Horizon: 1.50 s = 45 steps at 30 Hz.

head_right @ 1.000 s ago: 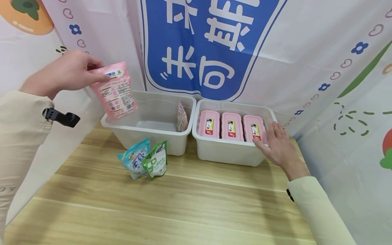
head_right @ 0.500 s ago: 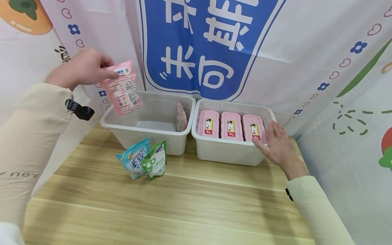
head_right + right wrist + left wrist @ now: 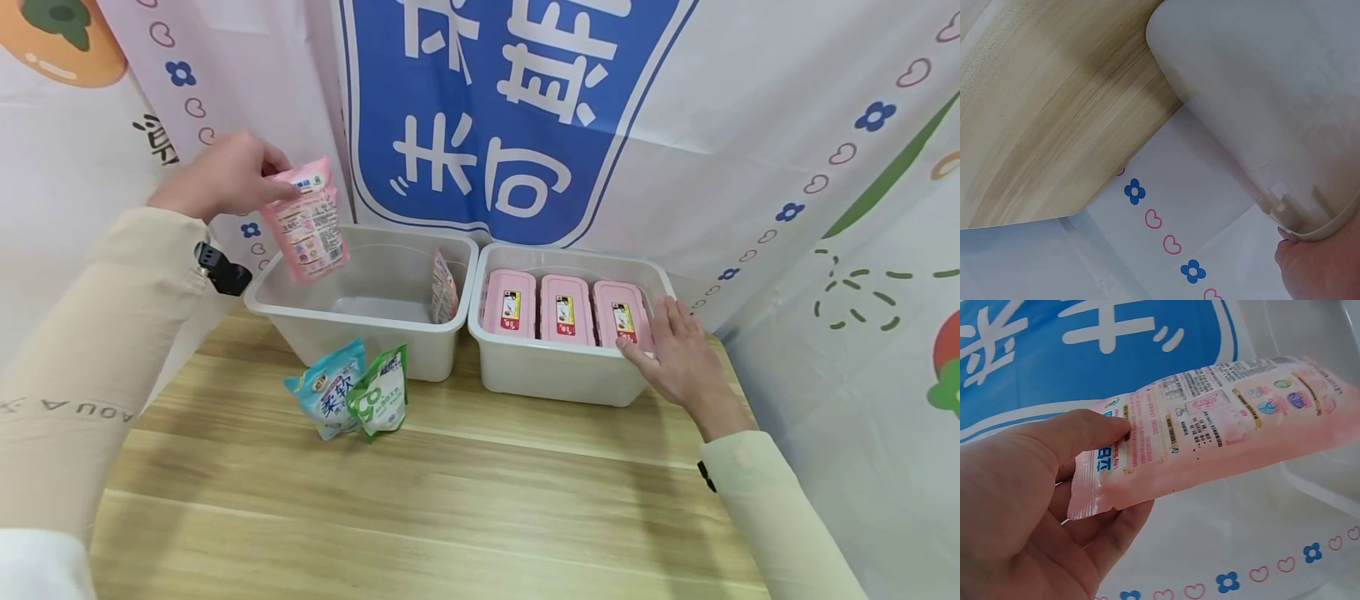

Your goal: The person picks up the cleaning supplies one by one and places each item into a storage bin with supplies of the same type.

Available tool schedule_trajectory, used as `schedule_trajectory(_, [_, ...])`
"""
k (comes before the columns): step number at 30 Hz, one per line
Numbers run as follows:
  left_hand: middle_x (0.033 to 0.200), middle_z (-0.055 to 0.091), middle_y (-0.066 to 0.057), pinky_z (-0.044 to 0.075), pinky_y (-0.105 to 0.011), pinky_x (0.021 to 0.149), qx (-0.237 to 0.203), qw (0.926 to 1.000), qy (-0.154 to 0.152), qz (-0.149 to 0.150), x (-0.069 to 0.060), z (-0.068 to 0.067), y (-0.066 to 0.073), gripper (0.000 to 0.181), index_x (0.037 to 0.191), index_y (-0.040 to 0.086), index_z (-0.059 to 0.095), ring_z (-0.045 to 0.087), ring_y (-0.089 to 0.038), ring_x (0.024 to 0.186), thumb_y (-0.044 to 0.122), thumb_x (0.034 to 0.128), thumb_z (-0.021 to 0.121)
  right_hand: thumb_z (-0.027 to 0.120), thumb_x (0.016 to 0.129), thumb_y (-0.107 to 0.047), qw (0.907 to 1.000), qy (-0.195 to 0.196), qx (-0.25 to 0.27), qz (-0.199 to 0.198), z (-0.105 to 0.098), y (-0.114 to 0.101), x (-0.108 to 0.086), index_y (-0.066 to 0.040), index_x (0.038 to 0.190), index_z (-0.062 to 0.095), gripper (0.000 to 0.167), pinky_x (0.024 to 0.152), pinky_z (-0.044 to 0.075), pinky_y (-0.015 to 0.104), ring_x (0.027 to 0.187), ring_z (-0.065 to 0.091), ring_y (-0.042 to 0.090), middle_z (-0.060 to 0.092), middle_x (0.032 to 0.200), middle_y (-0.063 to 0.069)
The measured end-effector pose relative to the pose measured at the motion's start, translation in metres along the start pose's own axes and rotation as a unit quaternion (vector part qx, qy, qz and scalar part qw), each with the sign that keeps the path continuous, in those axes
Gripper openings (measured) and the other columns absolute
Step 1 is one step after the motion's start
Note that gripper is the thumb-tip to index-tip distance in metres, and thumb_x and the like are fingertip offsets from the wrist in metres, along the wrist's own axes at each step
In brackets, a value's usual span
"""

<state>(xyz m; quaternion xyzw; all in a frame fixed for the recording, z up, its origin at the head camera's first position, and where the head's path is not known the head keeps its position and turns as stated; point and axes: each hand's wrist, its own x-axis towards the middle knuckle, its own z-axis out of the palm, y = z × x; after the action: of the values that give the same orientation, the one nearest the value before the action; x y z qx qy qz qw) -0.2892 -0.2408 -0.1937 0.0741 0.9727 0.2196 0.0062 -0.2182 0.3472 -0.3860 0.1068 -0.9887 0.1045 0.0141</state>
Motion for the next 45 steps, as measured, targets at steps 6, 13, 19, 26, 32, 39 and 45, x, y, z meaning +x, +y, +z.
schedule_trajectory(6, [0.125,0.069,-0.028,0.054,-0.037,0.078,-0.003,1.0000,0.002,-0.004,0.010,0.008,-0.003,0.034,0.127,-0.008,0.067,0.062,-0.032,0.100,0.015,0.1022,0.066,0.037,0.107,-0.063,1.0000,0.001,0.004,0.001,-0.001,0.000,-0.001,0.008,0.165,-0.003,0.099,0.130,0.007,0.069,0.162,-0.002,0.053,-0.002,0.173,0.035])
schedule_trajectory(13, [0.125,0.069,-0.029,0.055,-0.040,0.082,-0.002,0.9998,-0.014,-0.016,0.017,0.018,-0.012,0.033,0.127,-0.007,0.067,0.061,-0.034,0.100,0.014,0.1025,0.066,0.037,0.107,-0.063,0.9999,-0.007,0.008,0.010,-0.003,-0.002,-0.001,0.004,0.166,-0.004,0.099,0.131,0.004,0.068,0.163,-0.004,0.050,-0.003,0.174,0.031])
schedule_trajectory(19, [0.129,0.067,-0.029,0.056,-0.043,0.088,-0.013,0.9992,-0.020,-0.032,0.019,0.028,-0.014,0.033,0.129,-0.007,0.065,0.061,-0.036,0.105,0.013,0.1031,0.065,0.035,0.107,-0.064,0.9999,-0.007,0.004,0.009,-0.003,-0.002,0.000,0.006,0.166,-0.003,0.098,0.130,0.006,0.069,0.163,-0.003,0.051,-0.003,0.174,0.033])
schedule_trajectory(26, [0.130,0.066,-0.027,0.055,-0.045,0.092,-0.018,0.9985,-0.022,-0.047,0.019,0.037,-0.018,0.034,0.132,-0.005,0.064,0.060,-0.037,0.109,0.013,0.1033,0.065,0.036,0.108,-0.062,1.0000,-0.002,-0.005,0.004,-0.001,-0.002,0.000,0.008,0.165,-0.004,0.099,0.130,0.008,0.068,0.162,-0.001,0.052,-0.002,0.173,0.034])
schedule_trajectory(32, [0.132,0.066,-0.027,0.057,-0.049,0.097,-0.031,0.9976,-0.025,-0.057,0.019,0.047,-0.022,0.034,0.133,-0.005,0.064,0.062,-0.037,0.109,0.013,0.1041,0.064,0.035,0.108,-0.062,1.0000,-0.005,-0.002,0.006,-0.001,-0.001,-0.001,0.006,0.165,-0.006,0.098,0.130,0.007,0.069,0.162,-0.002,0.052,-0.003,0.173,0.033])
schedule_trajectory(39, [0.131,0.066,-0.027,0.057,-0.048,0.094,-0.038,0.9972,-0.021,-0.061,0.021,0.059,-0.028,0.033,0.132,-0.005,0.065,0.061,-0.037,0.108,0.013,0.1041,0.064,0.039,0.108,-0.060,1.0000,-0.005,0.003,0.007,0.000,-0.001,0.000,0.005,0.166,-0.006,0.097,0.131,0.006,0.068,0.163,-0.002,0.051,-0.003,0.174,0.032])
schedule_trajectory(45, [0.127,0.067,-0.026,0.057,-0.041,0.086,-0.044,0.9973,-0.024,-0.054,0.023,0.066,-0.032,0.030,0.128,-0.005,0.067,0.061,-0.037,0.105,0.012,0.1029,0.066,0.037,0.107,-0.062,1.0000,-0.001,0.001,0.009,0.000,-0.002,0.000,0.005,0.166,-0.005,0.098,0.131,0.006,0.068,0.163,-0.001,0.051,-0.002,0.174,0.032])
